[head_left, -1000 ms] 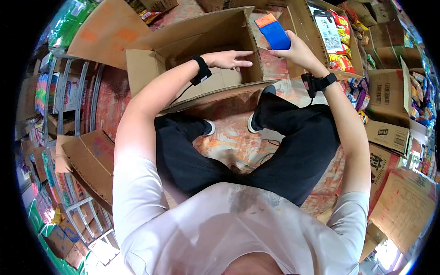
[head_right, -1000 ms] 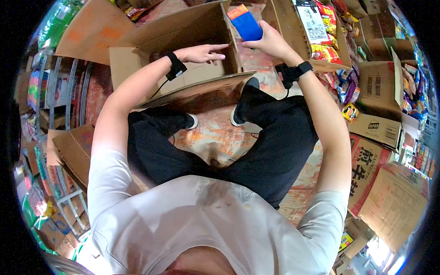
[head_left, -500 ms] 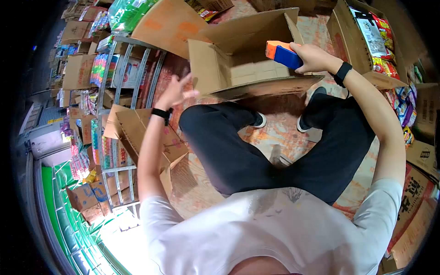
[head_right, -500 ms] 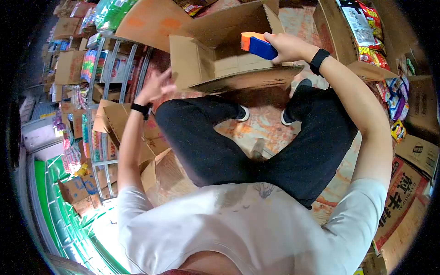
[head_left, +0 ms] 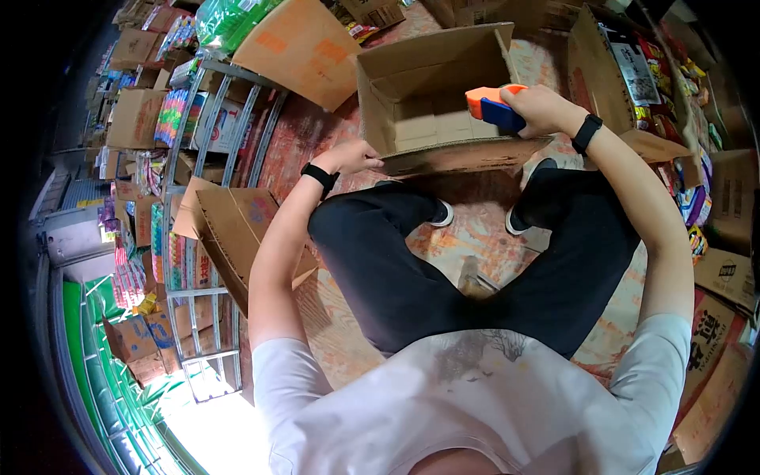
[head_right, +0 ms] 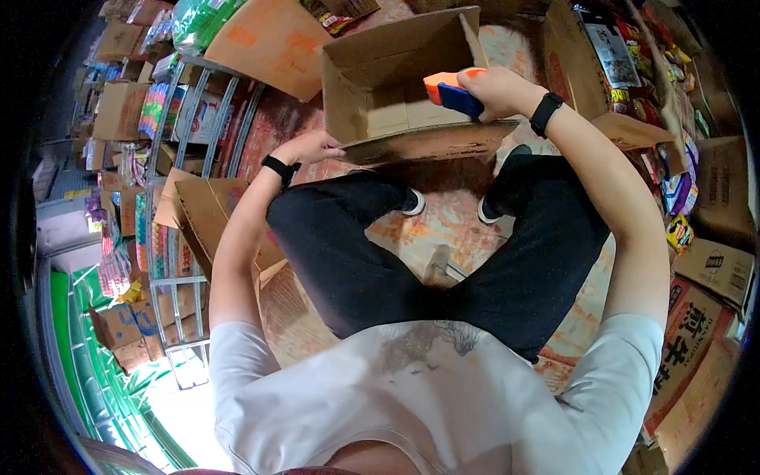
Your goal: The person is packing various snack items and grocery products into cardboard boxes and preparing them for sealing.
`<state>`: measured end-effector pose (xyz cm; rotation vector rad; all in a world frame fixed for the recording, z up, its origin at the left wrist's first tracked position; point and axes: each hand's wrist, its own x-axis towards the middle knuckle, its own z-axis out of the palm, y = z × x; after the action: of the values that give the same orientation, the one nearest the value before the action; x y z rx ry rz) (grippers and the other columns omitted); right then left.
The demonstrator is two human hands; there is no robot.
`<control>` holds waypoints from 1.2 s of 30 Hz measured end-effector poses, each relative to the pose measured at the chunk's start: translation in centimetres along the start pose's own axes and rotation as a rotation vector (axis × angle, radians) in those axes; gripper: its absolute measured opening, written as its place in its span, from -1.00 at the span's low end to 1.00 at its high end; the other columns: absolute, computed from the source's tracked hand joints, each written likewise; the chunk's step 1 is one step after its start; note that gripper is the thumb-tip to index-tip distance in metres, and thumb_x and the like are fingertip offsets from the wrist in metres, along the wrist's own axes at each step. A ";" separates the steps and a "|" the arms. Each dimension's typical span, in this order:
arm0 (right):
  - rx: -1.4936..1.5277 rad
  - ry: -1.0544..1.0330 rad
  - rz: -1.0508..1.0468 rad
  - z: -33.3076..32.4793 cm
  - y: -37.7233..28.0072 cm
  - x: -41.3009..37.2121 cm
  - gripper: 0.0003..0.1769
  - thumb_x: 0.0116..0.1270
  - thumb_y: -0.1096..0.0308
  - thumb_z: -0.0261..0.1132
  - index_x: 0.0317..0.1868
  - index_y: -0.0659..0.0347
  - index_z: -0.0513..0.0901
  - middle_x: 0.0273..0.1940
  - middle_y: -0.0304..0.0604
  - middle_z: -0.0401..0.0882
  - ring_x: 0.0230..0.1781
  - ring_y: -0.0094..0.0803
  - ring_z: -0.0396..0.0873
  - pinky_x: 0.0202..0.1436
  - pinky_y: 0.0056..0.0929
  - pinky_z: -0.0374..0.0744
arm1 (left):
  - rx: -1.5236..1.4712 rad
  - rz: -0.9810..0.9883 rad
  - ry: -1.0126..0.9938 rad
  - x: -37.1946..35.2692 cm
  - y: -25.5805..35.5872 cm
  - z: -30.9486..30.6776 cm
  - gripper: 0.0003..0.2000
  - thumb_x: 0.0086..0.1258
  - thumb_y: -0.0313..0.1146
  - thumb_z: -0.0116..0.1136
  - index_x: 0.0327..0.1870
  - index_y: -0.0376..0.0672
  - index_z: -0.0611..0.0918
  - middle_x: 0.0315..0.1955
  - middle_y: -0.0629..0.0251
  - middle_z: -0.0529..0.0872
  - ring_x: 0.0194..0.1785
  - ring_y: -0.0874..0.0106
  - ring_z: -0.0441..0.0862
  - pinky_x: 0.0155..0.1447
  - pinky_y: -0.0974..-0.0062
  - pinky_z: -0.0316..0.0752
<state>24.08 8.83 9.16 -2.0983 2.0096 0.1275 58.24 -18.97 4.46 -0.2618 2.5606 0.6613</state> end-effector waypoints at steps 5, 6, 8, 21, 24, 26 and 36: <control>0.079 -0.016 0.018 0.9 1.5 -0.1 -0.27 -0.09 0.18 0.56 0.06 0.28 0.42 -0.20 0.13 0.66 -0.15 0.10 0.64 -0.10 -0.05 0.61 | 0.110 0.007 -0.158 0.1 1.4 -2.4 -0.70 0.39 -0.16 0.17 -0.22 -0.26 0.71 -0.37 -0.08 0.69 -0.29 0.00 0.64 -0.17 0.14 0.51; 0.107 -0.033 0.039 1.4 2.2 0.0 -0.29 -0.08 0.17 0.56 0.04 0.28 0.44 -0.19 0.13 0.66 -0.13 0.09 0.64 -0.08 -0.06 0.61 | 0.140 0.009 -0.164 0.0 1.4 -2.6 -0.71 0.38 -0.17 0.18 -0.22 -0.27 0.71 -0.36 -0.09 0.70 -0.27 -0.01 0.65 -0.15 0.13 0.51; 0.118 -0.045 0.089 1.1 3.1 -0.8 -0.30 -0.09 0.15 0.58 -0.01 0.28 0.46 -0.19 0.11 0.66 -0.11 0.11 0.63 -0.05 -0.06 0.61 | 0.168 -0.137 -0.184 -0.1 -1.4 -2.0 -0.74 0.34 -0.23 0.19 -0.23 -0.28 0.71 -0.33 -0.10 0.70 -0.24 -0.03 0.65 -0.12 0.11 0.52; 0.275 0.207 -0.133 0.4 -2.5 5.9 -0.33 -0.02 0.16 0.54 0.00 0.28 0.39 -0.24 0.17 0.63 -0.13 0.14 0.61 -0.08 -0.02 0.58 | 0.088 -0.296 0.073 -3.5 -3.7 -3.2 -0.72 0.15 -0.38 0.34 -0.10 -0.21 0.72 -0.22 -0.09 0.71 -0.13 -0.03 0.67 -0.06 0.21 0.59; 0.312 0.097 -0.148 1.1 -4.6 11.2 -0.27 -0.05 0.12 0.58 0.01 0.33 0.40 -0.24 0.17 0.64 -0.12 0.10 0.63 -0.08 -0.04 0.59 | 0.094 -0.156 0.086 -2.2 -6.1 -2.0 -0.70 0.10 -0.39 0.36 -0.10 -0.19 0.73 -0.21 -0.09 0.71 -0.10 -0.01 0.68 -0.04 0.21 0.59; 0.273 -0.044 -0.148 1.6 -5.6 14.5 -0.24 -0.03 0.08 0.58 0.04 0.34 0.41 -0.23 0.15 0.66 -0.12 0.07 0.64 -0.05 -0.07 0.60 | 0.003 -0.161 0.124 -1.5 -8.4 -0.4 -0.68 0.07 -0.39 0.37 -0.10 -0.18 0.73 -0.22 -0.08 0.72 -0.09 0.02 0.69 -0.03 0.20 0.59; -0.107 -0.697 0.007 7.3 -5.7 21.7 -0.56 -0.13 0.04 0.58 -0.39 0.24 0.78 -0.29 -0.01 0.75 -0.28 -0.15 0.71 -0.22 -0.21 0.65 | 0.189 -0.340 0.146 -3.0 -6.9 -0.1 -0.72 0.16 -0.29 0.38 -0.09 -0.08 0.75 -0.10 -0.05 0.71 0.05 0.08 0.65 0.14 0.18 0.56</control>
<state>31.62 -10.50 -2.14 -1.7508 1.5995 0.8522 62.78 -24.79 3.21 -0.6830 2.6026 0.2806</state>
